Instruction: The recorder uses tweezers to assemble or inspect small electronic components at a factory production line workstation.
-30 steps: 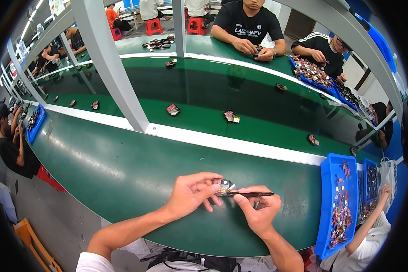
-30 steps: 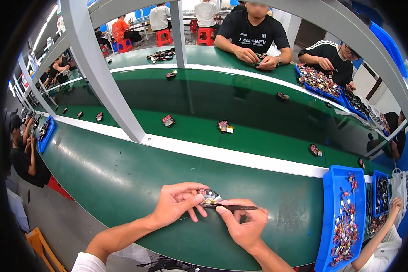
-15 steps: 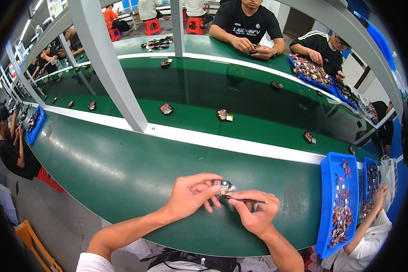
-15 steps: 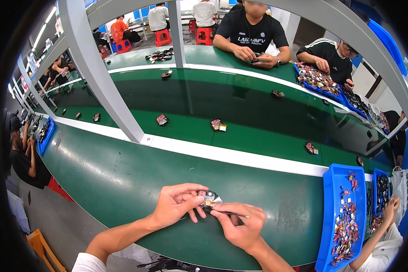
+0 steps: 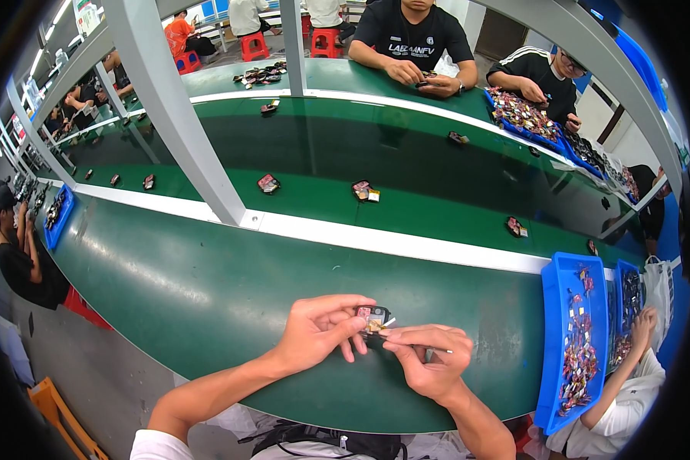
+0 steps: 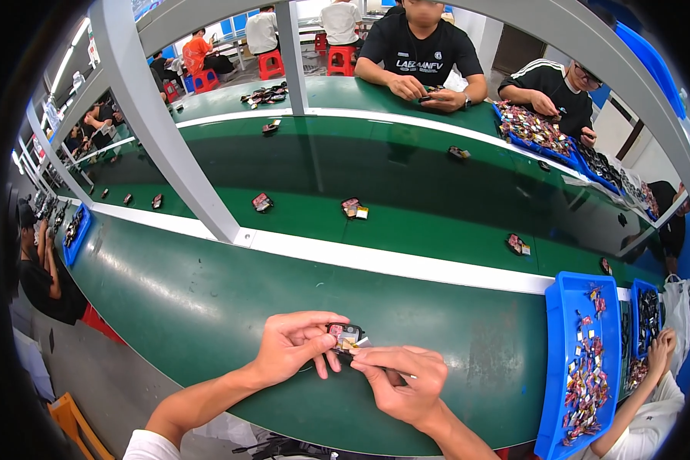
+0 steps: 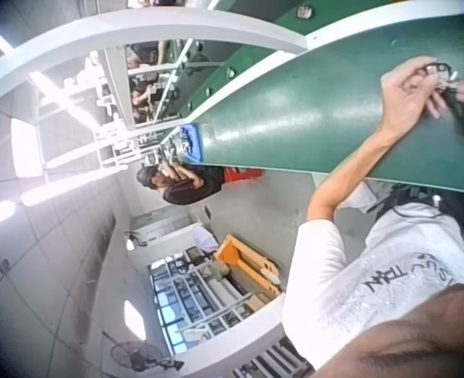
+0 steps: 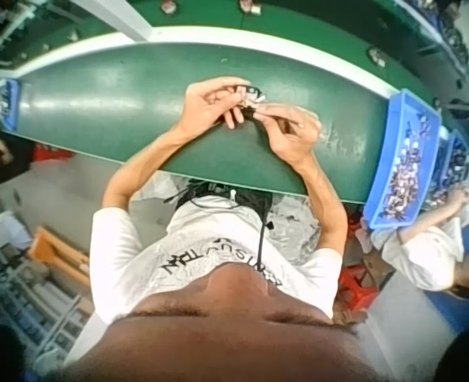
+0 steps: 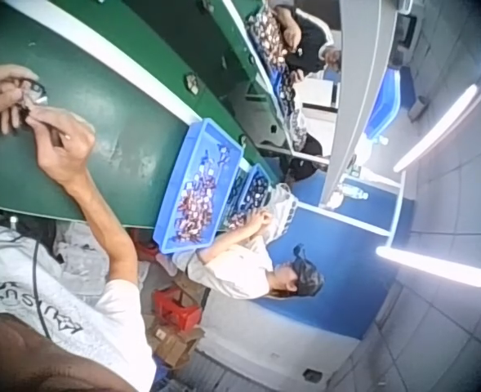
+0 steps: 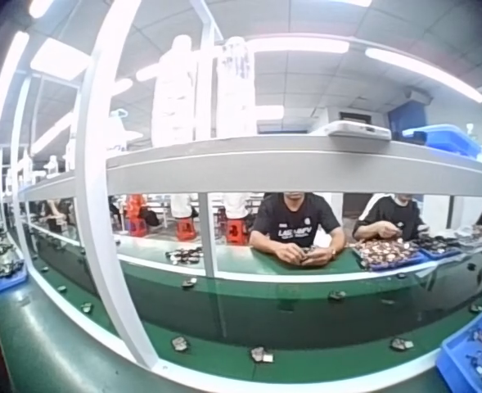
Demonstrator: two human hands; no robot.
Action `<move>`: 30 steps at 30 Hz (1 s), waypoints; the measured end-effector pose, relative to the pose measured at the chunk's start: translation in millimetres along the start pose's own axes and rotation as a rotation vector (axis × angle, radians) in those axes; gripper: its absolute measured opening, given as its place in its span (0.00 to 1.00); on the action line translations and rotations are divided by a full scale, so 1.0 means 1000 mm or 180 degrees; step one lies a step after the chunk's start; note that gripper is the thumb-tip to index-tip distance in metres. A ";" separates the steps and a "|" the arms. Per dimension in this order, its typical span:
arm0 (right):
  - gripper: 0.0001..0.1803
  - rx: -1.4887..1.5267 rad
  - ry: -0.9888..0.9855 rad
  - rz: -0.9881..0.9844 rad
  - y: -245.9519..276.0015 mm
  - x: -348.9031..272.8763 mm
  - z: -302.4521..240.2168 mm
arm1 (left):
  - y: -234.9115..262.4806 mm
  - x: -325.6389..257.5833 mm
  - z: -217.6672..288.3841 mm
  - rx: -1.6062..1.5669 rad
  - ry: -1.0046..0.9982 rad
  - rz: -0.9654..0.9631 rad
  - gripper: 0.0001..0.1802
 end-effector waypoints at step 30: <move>0.09 -0.0018 0.0025 0.0175 0.019 -0.008 0.002 | -0.019 0.008 -0.007 -0.0143 -0.0069 -0.0028 0.17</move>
Point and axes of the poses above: each hand's wrist, its own x-axis towards the middle knuckle, its own y-axis out of the back of the hand, z = x × y, the point moved 4 cm from there along x, towards the middle knuckle, and after that the axes turned 10 degrees about x, right-handed, at the moved point
